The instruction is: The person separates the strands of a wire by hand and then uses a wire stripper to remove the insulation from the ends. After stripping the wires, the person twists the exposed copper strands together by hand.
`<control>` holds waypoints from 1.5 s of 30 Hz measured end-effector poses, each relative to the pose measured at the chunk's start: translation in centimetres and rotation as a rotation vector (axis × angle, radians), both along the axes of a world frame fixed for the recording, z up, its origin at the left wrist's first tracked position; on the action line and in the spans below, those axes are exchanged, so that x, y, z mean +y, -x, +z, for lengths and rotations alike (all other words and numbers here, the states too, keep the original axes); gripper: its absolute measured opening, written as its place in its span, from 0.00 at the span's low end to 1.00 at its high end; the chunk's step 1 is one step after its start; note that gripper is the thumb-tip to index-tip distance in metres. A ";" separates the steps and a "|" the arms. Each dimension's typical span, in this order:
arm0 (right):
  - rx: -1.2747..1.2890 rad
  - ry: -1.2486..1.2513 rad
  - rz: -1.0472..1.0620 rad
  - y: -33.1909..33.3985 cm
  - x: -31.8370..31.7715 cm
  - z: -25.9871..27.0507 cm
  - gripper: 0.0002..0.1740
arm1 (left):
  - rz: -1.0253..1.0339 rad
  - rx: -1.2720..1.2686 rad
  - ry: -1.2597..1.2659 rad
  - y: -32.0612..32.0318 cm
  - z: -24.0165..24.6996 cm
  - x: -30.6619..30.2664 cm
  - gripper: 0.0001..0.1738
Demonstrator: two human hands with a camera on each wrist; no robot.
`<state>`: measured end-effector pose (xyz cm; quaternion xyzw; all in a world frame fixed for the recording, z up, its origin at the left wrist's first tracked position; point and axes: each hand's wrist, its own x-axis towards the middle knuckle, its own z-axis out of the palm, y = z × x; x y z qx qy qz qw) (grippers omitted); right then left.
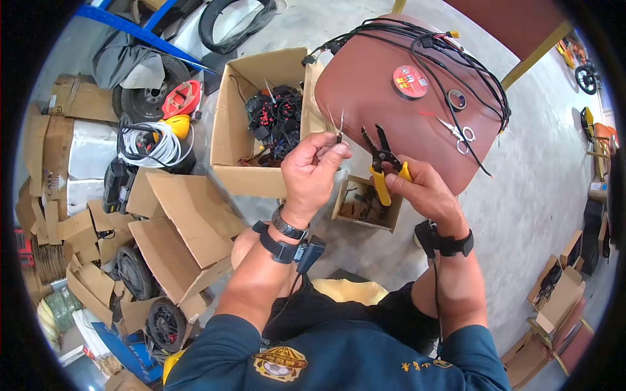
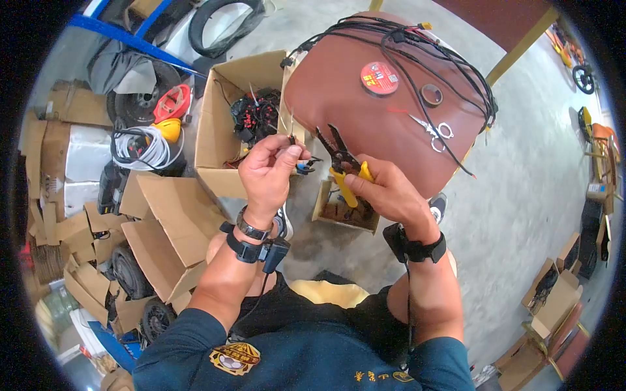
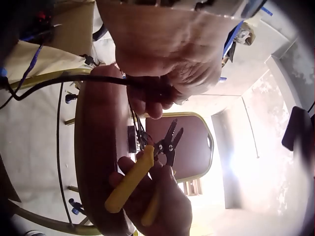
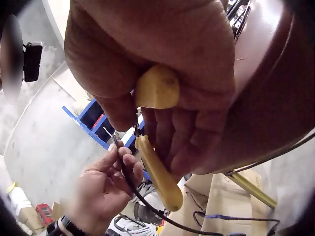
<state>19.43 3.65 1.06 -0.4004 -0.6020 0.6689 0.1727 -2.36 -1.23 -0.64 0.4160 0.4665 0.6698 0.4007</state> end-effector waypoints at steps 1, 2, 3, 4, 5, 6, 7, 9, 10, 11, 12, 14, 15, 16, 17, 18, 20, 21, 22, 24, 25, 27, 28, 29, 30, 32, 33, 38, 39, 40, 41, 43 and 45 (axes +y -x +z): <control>-0.001 -0.014 0.010 0.1 0.1 0.0 0.12 | 0.009 0.022 -0.015 -0.1 -0.1 0.1 0.09; -0.001 -0.028 0.020 0.2 0.1 -0.1 0.12 | 0.019 0.045 -0.030 -0.1 -0.2 0.2 0.09; -0.002 -0.041 0.030 0.2 0.1 -0.1 0.12 | 0.033 0.073 -0.044 0.0 -0.2 0.3 0.09; 0.008 -0.042 0.024 0.3 0.2 -0.1 0.12 | 0.047 0.101 -0.058 0.0 -0.3 0.4 0.09; 0.017 -0.042 0.019 0.4 0.1 0.0 0.12 | 0.061 0.129 -0.071 0.0 -0.3 0.6 0.09; 0.026 -0.042 0.013 0.5 0.1 0.0 0.12 | 0.079 0.149 -0.071 0.0 -0.3 0.7 0.09; 0.028 -0.043 0.010 0.6 0.1 0.0 0.12 | 0.098 0.169 -0.070 0.1 -0.3 0.9 0.10; 0.032 -0.045 0.005 0.7 0.3 -0.2 0.12 | 0.139 0.243 -0.062 0.2 -0.3 1.2 0.10; 0.016 -0.028 0.022 0.6 0.4 0.0 0.12 | 0.162 0.296 -0.053 0.4 -0.4 1.3 0.10; 0.001 -0.010 0.039 0.5 0.6 0.2 0.13 | 0.184 0.349 -0.043 0.4 -0.5 1.5 0.11; -0.015 0.008 0.056 0.5 0.8 0.4 0.14 | 0.186 0.344 -0.058 0.4 -0.4 1.7 0.11; 0.022 -0.016 0.032 0.5 0.7 -0.1 0.13 | 0.189 0.334 -0.089 0.3 -0.3 1.9 0.11; 0.040 -0.029 0.020 0.4 0.7 -0.3 0.13 | 0.193 0.354 -0.086 0.3 -0.3 2.0 0.10; 0.037 -0.037 0.021 0.4 0.7 -0.3 0.13 | 0.197 0.374 -0.084 0.3 -0.3 2.1 0.10; 0.034 -0.044 0.022 0.4 0.8 -0.2 0.13 | 0.200 0.394 -0.081 0.3 -0.2 2.2 0.10; 0.031 -0.051 0.023 0.4 0.8 -0.1 0.13 | 0.212 0.375 -0.089 0.2 -0.2 2.4 0.09; -0.007 -0.003 0.041 0.5 1.1 0.7 0.14 | 0.237 0.338 -0.104 -0.1 0.0 2.8 0.08; -0.026 0.021 0.050 0.5 1.2 0.9 0.14 | 0.214 0.312 -0.084 -0.1 0.0 2.9 0.08; -0.014 0.019 0.047 0.5 1.3 0.8 0.14 | 0.192 0.286 -0.064 -0.1 0.0 2.9 0.07; 0.010 0.015 0.041 0.4 1.4 0.5 0.14 | 0.138 0.226 -0.058 -0.2 0.2 3.2 0.07; 0.042 0.018 0.019 0.5 1.4 0.3 0.14 | 0.106 0.192 -0.073 -0.4 0.5 3.5 0.08; 0.106 0.024 -0.026 0.7 1.3 0.1 0.14 | 0.067 0.141 -0.071 -0.7 0.7 3.7 0.09; 0.147 0.041 -0.054 0.8 1.3 -0.1 0.14 | 0.062 0.123 -0.054 -0.8 0.7 3.8 0.10; 0.189 0.057 -0.082 0.8 1.3 -0.3 0.14 | 0.055 0.105 -0.037 -0.9 0.6 4.0 0.10; 0.230 0.073 -0.111 0.9 1.3 -0.3 0.14 | 0.057 0.105 -0.030 -0.9 0.5 4.0 0.10; 0.225 0.058 -0.113 0.7 1.4 -0.2 0.14 | 0.065 0.102 -0.015 -1.0 0.4 4.1 0.08; 0.222 0.050 -0.114 0.6 1.4 0.0 0.15 | 0.059 0.086 -0.017 -1.1 0.4 4.1 0.08; 0.132 -0.007 -0.078 0.2 1.5 0.2 0.14 | 0.059 0.159 -0.025 -1.0 0.1 4.5 0.09; 0.107 -0.019 -0.072 0.1 1.5 0.2 0.14 | 0.049 0.168 -0.025 -0.9 0.0 4.5 0.09; 0.065 -0.053 -0.077 -0.1 1.4 0.5 0.14 | 0.040 0.177 -0.027 -0.8 0.0 4.5 0.10; 0.023 -0.085 -0.080 -0.2 1.5 0.6 0.14 | 0.032 0.186 -0.028 -0.7 -0.1 4.5 0.10; -0.036 -0.134 -0.092 -0.4 1.4 1.0 0.15 | 0.007 0.109 0.058 -0.7 0.1 4.5 0.10; -0.068 -0.167 -0.108 -0.3 1.1 1.6 0.15 | -0.015 0.062 0.104 -0.5 0.1 4.4 0.10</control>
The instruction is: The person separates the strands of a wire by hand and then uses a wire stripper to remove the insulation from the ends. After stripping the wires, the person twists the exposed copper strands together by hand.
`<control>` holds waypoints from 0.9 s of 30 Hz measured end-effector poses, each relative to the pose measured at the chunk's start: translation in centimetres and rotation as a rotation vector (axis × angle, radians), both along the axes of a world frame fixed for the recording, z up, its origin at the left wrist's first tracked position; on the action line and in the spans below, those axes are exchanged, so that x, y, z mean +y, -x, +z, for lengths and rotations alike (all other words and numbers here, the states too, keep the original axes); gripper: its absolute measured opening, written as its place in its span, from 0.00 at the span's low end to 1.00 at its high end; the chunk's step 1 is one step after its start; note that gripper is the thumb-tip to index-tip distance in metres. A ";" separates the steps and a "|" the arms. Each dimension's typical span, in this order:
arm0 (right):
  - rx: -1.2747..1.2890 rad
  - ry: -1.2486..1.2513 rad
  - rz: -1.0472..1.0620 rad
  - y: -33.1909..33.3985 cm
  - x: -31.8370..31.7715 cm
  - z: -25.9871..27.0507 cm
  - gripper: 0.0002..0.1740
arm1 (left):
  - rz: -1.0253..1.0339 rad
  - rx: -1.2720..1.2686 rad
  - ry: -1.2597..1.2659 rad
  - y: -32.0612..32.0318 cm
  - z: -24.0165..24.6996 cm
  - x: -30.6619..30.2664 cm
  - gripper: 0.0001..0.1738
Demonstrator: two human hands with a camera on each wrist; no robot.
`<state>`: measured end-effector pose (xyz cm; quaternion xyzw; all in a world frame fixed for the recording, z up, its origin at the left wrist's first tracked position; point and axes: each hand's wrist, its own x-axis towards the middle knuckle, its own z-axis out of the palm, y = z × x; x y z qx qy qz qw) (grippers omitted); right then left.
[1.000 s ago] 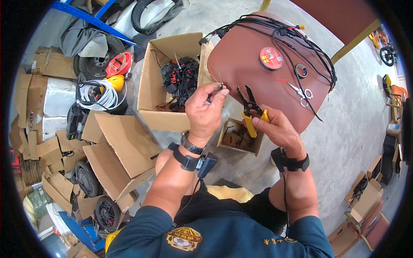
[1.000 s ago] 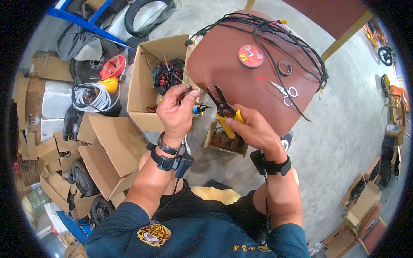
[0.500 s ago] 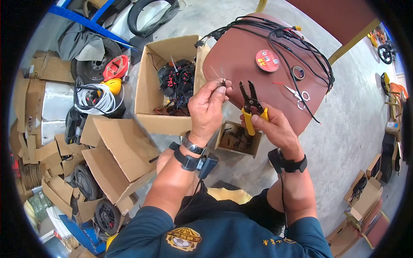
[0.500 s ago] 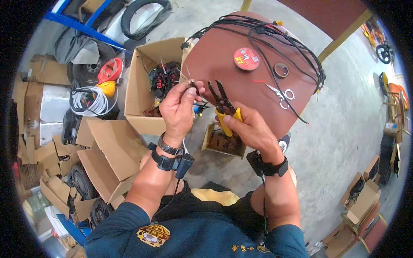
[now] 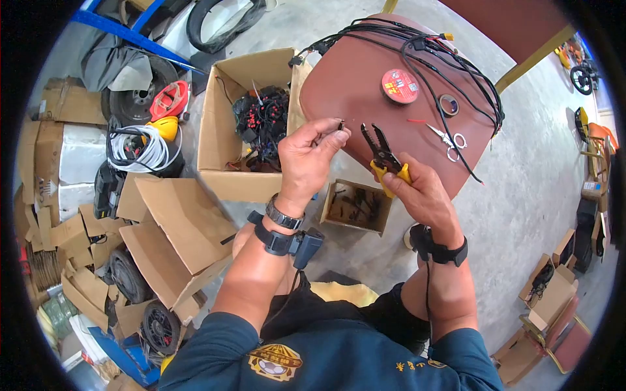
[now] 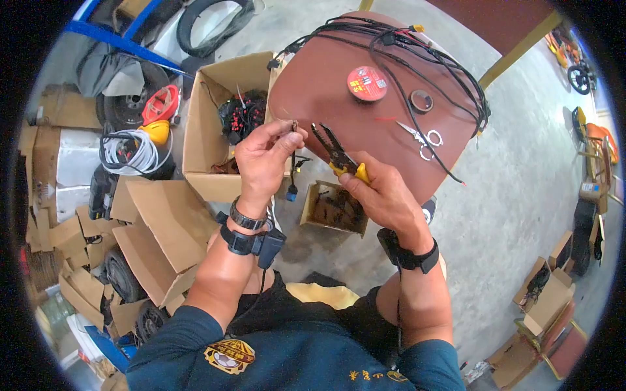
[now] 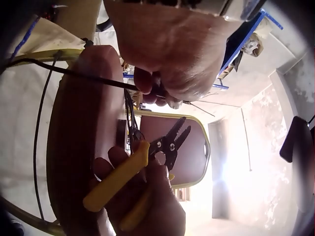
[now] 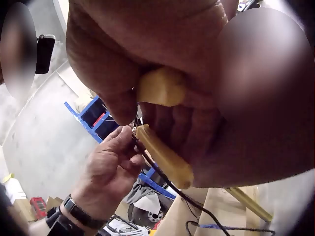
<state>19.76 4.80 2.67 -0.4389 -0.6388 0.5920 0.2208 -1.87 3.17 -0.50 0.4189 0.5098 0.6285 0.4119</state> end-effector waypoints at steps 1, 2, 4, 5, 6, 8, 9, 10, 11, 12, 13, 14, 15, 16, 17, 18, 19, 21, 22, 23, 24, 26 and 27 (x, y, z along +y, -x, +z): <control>-0.021 -0.007 0.012 0.0 -0.1 0.4 0.16 | -0.010 -0.008 0.004 0.2 -0.1 -0.1 0.10; -0.043 -0.015 0.023 0.0 -0.2 0.8 0.16 | -0.021 -0.016 0.007 0.3 -0.1 -0.3 0.11; -0.044 -0.029 0.028 -0.1 -0.5 0.7 0.16 | -0.038 -0.097 0.020 0.1 0.2 -0.6 0.11; -0.025 -0.036 0.022 -0.1 -0.7 0.4 0.16 | -0.047 -0.138 0.026 0.1 0.2 -0.7 0.11; -0.005 -0.044 0.015 -0.2 -1.0 0.0 0.16 | -0.087 -0.172 0.057 0.2 0.1 -1.0 0.11; 0.155 0.021 -0.080 -0.2 -1.2 -1.0 0.16 | -0.171 -0.246 0.117 0.5 -0.2 -1.6 0.11; 0.233 0.052 -0.130 -0.1 -1.2 -1.1 0.17 | -0.169 -0.294 0.150 0.2 -0.1 -2.0 0.11; 0.310 0.113 -0.248 0.1 -1.4 -0.9 0.19 | -0.170 -0.343 0.183 -0.2 0.0 -2.4 0.11; 0.374 0.112 -0.287 0.4 -1.4 -0.8 0.19 | -0.171 -0.392 0.217 -0.5 0.0 -2.7 0.11; 0.438 0.111 -0.327 0.5 -1.3 -0.9 0.20 | -0.181 -0.411 0.242 -0.8 -0.1 -3.0 0.10; 0.503 0.108 -0.368 0.6 -1.4 -0.9 0.21 | -0.192 -0.429 0.266 -0.9 -0.3 -3.4 0.10; 0.524 0.127 -0.390 0.8 -1.5 -0.7 0.24 | -0.205 -0.446 0.290 -1.0 -0.4 -3.6 0.10; 0.554 0.145 -0.386 1.0 -1.6 -0.8 0.25 | -0.214 -0.464 0.306 -1.2 -0.4 -3.9 0.09; 0.585 0.163 -0.381 1.2 -1.6 -1.0 0.25 | -0.223 -0.482 0.322 -1.4 -0.4 -4.2 0.09; 0.617 0.182 -0.376 1.5 -1.7 -1.2 0.26 | -0.232 -0.498 0.338 -1.5 -0.4 -4.4 0.09; 0.592 0.189 -0.353 1.7 -1.6 -1.4 0.26 | -0.248 -0.484 0.350 -1.4 -0.4 -4.5 0.09; 0.583 0.196 -0.347 1.8 -1.6 -1.5 0.26 | -0.263 -0.471 0.363 -1.4 -0.5 -4.7 0.09; 0.564 0.206 -0.334 2.1 -1.8 -1.8 0.26 | -0.300 -0.454 0.383 -1.5 -0.7 -4.8 0.09; 0.529 0.181 -0.333 2.3 -1.7 -1.9 0.25 | -0.320 -0.449 0.392 -1.6 -0.8 -4.9 0.09; 0.507 0.167 -0.316 2.3 -1.7 -1.9 0.24 | -0.339 -0.444 0.402 -1.7 -0.9 -5.0 0.09; 0.485 0.154 -0.299 2.4 -1.6 -1.8 0.24 | -0.352 -0.444 0.412 -1.7 -0.9 -5.1 0.09; 0.451 0.143 -0.270 2.4 -1.3 -1.5 0.22 | -0.372 -0.444 0.430 -1.7 -0.8 -5.0 0.09; 0.439 0.147 -0.261 2.3 -1.2 -1.4 0.20 | -0.373 -0.424 0.443 -1.7 -0.8 -5.0 0.10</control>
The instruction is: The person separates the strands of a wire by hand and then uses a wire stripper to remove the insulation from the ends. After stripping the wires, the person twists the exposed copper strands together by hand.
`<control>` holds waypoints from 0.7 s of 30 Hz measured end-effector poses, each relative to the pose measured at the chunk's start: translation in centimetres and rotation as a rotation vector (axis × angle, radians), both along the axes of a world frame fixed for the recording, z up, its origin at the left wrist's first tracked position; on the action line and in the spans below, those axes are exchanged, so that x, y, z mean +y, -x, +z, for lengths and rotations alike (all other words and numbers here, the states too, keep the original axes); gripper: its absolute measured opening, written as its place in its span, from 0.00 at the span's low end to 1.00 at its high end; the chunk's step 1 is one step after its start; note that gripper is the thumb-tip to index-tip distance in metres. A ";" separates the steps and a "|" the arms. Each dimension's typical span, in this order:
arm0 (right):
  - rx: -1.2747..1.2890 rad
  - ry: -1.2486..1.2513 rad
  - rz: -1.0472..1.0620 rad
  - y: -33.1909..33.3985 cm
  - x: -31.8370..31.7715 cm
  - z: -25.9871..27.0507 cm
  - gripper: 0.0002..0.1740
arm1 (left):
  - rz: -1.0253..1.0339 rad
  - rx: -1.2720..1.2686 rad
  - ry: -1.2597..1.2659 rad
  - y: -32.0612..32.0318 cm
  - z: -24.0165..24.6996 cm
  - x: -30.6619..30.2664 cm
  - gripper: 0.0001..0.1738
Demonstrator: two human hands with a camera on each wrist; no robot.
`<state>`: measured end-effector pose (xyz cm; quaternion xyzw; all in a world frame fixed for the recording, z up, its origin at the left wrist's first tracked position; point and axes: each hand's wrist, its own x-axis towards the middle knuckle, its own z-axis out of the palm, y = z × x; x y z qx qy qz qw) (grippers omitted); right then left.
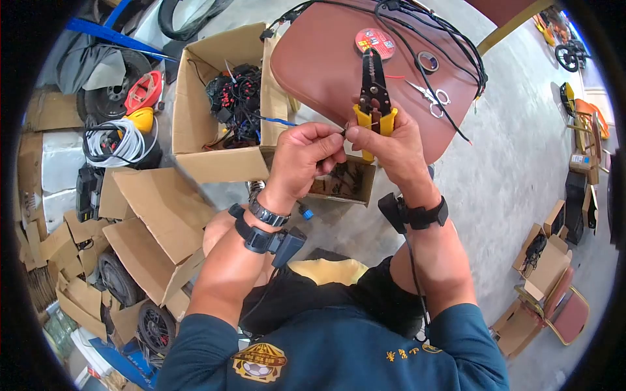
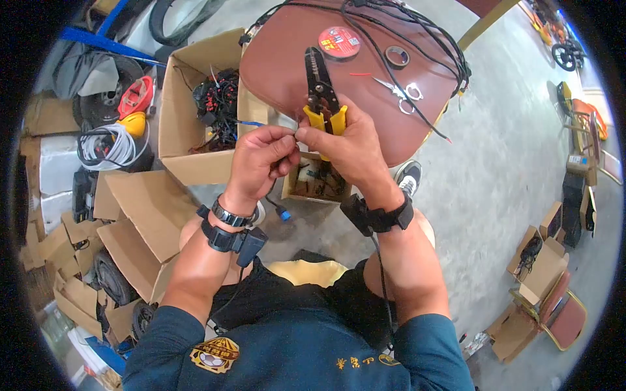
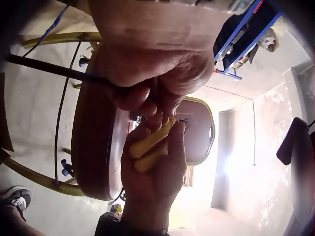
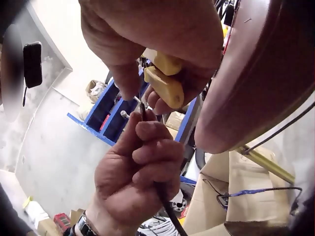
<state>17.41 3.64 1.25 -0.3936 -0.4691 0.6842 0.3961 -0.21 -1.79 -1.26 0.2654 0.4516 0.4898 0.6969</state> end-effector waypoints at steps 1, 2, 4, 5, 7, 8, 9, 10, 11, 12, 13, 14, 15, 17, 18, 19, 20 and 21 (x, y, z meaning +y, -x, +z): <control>-0.011 0.003 0.012 0.0 0.1 0.0 0.19 | -0.006 0.021 0.008 0.0 0.1 0.1 0.10; -0.037 -0.018 0.003 0.1 0.2 -0.1 0.18 | -0.013 0.041 0.016 0.1 0.3 0.2 0.10; -0.091 -0.060 -0.014 0.3 0.3 -0.2 0.16 | -0.022 0.021 0.026 0.1 0.8 0.3 0.09; -0.082 -0.033 0.000 0.2 0.4 -0.1 0.16 | -0.026 0.011 0.032 0.1 0.8 0.3 0.09; -0.063 0.022 0.029 0.1 0.5 0.2 0.14 | -0.054 -0.041 0.051 0.3 0.7 0.3 0.08; -0.061 0.043 0.053 0.0 0.6 0.4 0.14 | -0.067 -0.067 0.059 0.4 0.6 0.3 0.08; -0.060 0.066 0.075 -0.2 0.7 0.7 0.13 | -0.079 -0.046 0.041 0.5 0.5 0.2 0.07; -0.058 0.090 0.096 -0.3 0.8 0.8 0.13 | -0.093 -0.027 0.024 0.6 0.5 0.1 0.07; -0.056 0.113 0.118 -0.4 0.9 0.8 0.12 | -0.108 -0.007 0.006 0.6 0.4 0.0 0.07; -0.054 0.136 0.138 -0.5 0.9 0.8 0.12 | -0.125 0.022 -0.009 0.6 0.5 0.0 0.07; -0.051 0.159 0.157 -0.7 1.0 0.7 0.11 | -0.144 0.052 -0.024 0.7 0.6 0.0 0.07; -0.067 0.165 0.159 -0.8 1.0 0.7 0.11 | -0.161 0.081 -0.040 0.7 0.6 -0.1 0.06; -0.083 0.173 0.161 -0.8 1.0 0.8 0.11 | -0.159 0.081 -0.040 0.6 0.5 -0.1 0.06; -0.093 0.184 0.163 -0.9 1.0 0.7 0.10 | -0.155 0.083 -0.040 0.5 0.3 -0.2 0.07; -0.087 0.185 0.165 -1.0 1.1 0.5 0.11 | -0.142 0.062 -0.020 0.6 0.2 -0.2 0.07; -0.081 0.186 0.169 -1.0 1.1 0.5 0.11 | -0.125 0.040 0.001 0.6 0.1 -0.2 0.07; -0.068 0.190 0.137 -0.8 1.1 0.5 0.11 | -0.108 0.019 0.021 0.8 0.0 -0.1 0.08; -0.053 0.194 0.105 -0.5 1.0 0.5 0.11 | -0.101 0.026 0.009 0.9 -0.1 0.0 0.09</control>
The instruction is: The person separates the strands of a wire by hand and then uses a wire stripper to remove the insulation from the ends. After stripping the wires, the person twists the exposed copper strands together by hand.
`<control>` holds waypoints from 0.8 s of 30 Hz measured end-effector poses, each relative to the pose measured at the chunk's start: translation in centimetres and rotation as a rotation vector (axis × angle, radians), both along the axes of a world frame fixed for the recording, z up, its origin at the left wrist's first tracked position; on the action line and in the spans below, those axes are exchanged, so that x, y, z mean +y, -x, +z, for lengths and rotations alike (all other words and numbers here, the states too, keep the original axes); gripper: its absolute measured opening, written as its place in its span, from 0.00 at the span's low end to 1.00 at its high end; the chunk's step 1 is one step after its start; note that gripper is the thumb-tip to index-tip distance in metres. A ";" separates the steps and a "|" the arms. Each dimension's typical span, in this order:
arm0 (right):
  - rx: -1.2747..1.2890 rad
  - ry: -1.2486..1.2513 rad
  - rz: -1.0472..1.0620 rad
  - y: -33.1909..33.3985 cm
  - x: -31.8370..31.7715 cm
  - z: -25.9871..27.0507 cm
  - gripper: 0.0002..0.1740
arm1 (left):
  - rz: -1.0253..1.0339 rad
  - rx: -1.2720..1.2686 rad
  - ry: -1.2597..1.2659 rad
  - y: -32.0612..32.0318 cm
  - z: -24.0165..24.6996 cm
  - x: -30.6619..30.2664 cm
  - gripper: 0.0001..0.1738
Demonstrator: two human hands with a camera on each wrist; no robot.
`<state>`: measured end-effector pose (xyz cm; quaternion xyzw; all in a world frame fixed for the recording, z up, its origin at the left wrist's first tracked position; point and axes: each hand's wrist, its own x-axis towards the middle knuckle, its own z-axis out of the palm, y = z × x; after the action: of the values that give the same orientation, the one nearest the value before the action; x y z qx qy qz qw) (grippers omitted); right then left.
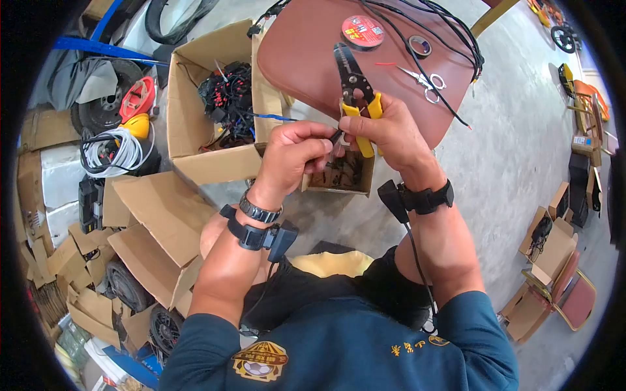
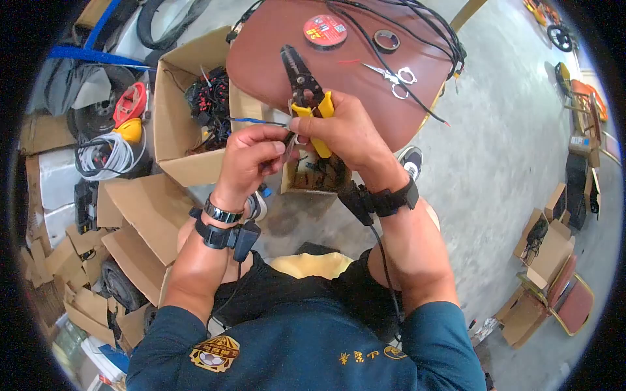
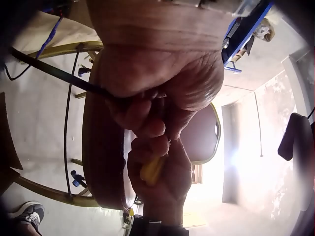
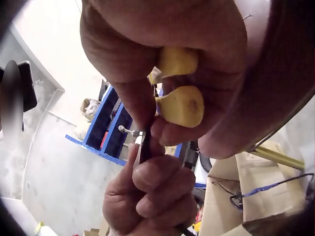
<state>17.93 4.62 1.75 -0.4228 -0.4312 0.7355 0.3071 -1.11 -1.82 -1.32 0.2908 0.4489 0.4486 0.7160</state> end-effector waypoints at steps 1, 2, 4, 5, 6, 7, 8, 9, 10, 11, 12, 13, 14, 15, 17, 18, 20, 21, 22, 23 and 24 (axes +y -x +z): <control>0.012 0.004 -0.032 0.2 -0.1 0.0 0.11 | 0.008 0.007 -0.012 0.1 -0.1 0.1 0.09; 0.005 -0.014 -0.036 0.3 -0.2 0.0 0.10 | 0.014 0.013 -0.023 0.2 -0.2 0.2 0.10; -0.010 -0.049 -0.045 0.3 -0.3 -0.1 0.10 | 0.034 0.031 -0.037 0.2 -0.3 0.1 0.10; -0.007 -0.041 -0.038 0.3 -0.3 -0.1 0.11 | 0.044 0.040 -0.044 0.2 -0.4 0.1 0.10; -0.004 -0.033 -0.032 0.3 -0.3 -0.2 0.11 | 0.051 0.046 -0.050 0.2 -0.4 0.1 0.10; -0.001 -0.025 -0.027 0.2 -0.3 -0.3 0.11 | 0.057 0.051 -0.057 0.2 -0.4 0.1 0.11; -0.009 -0.038 -0.020 0.2 -0.4 -0.4 0.11 | 0.064 0.055 -0.063 0.1 -0.3 0.2 0.11; -0.017 -0.052 -0.011 0.2 -0.4 -0.5 0.11 | 0.070 0.059 -0.081 0.0 -0.2 0.3 0.11; -0.025 -0.065 -0.002 0.2 -0.4 -0.5 0.11 | 0.076 0.062 -0.098 -0.1 0.0 0.4 0.12; -0.026 -0.057 -0.026 0.3 -0.5 -0.4 0.11 | 0.082 0.066 -0.115 -0.1 0.1 0.4 0.13; -0.027 -0.049 -0.050 0.5 -0.6 -0.2 0.12 | 0.094 0.055 -0.123 -0.2 0.0 0.4 0.13; -0.028 -0.041 -0.073 0.6 -0.6 -0.1 0.12 | 0.106 0.044 -0.133 -0.3 0.0 0.4 0.13; -0.013 -0.035 -0.071 0.6 -0.6 -0.2 0.12 | 0.117 0.033 -0.142 -0.4 -0.1 0.4 0.13; 0.002 -0.030 -0.070 0.7 -0.6 -0.3 0.12 | 0.126 0.037 -0.149 -0.4 -0.1 0.4 0.12; 0.027 -0.014 -0.072 0.7 -0.6 -0.3 0.13 | 0.143 0.045 -0.161 -0.5 0.0 0.5 0.10; 0.037 -0.006 -0.075 0.7 -0.5 -0.3 0.13 | 0.139 0.057 -0.166 -0.5 0.0 0.5 0.10; 0.054 0.012 -0.080 0.8 -0.5 -0.3 0.13 | 0.132 0.082 -0.175 -0.3 -0.1 0.4 0.08; 0.059 0.022 -0.083 0.8 -0.5 -0.5 0.13 | 0.128 0.074 -0.183 -0.3 -0.1 0.4 0.08; 0.065 0.032 -0.086 0.9 -0.5 -0.5 0.13 | 0.125 0.065 -0.191 -0.2 -0.2 0.4 0.08; 0.080 0.036 -0.087 0.9 -0.5 -0.5 0.13 | 0.121 0.057 -0.199 -0.1 -0.2 0.3 0.08; 0.094 0.040 -0.088 0.9 -0.5 -0.4 0.13 | 0.106 0.046 -0.186 0.1 -0.2 0.4 0.08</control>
<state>17.03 4.08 1.34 -0.4121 -0.3826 0.7489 0.3505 -1.16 -1.46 -1.55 0.3420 0.4363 0.5190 0.6506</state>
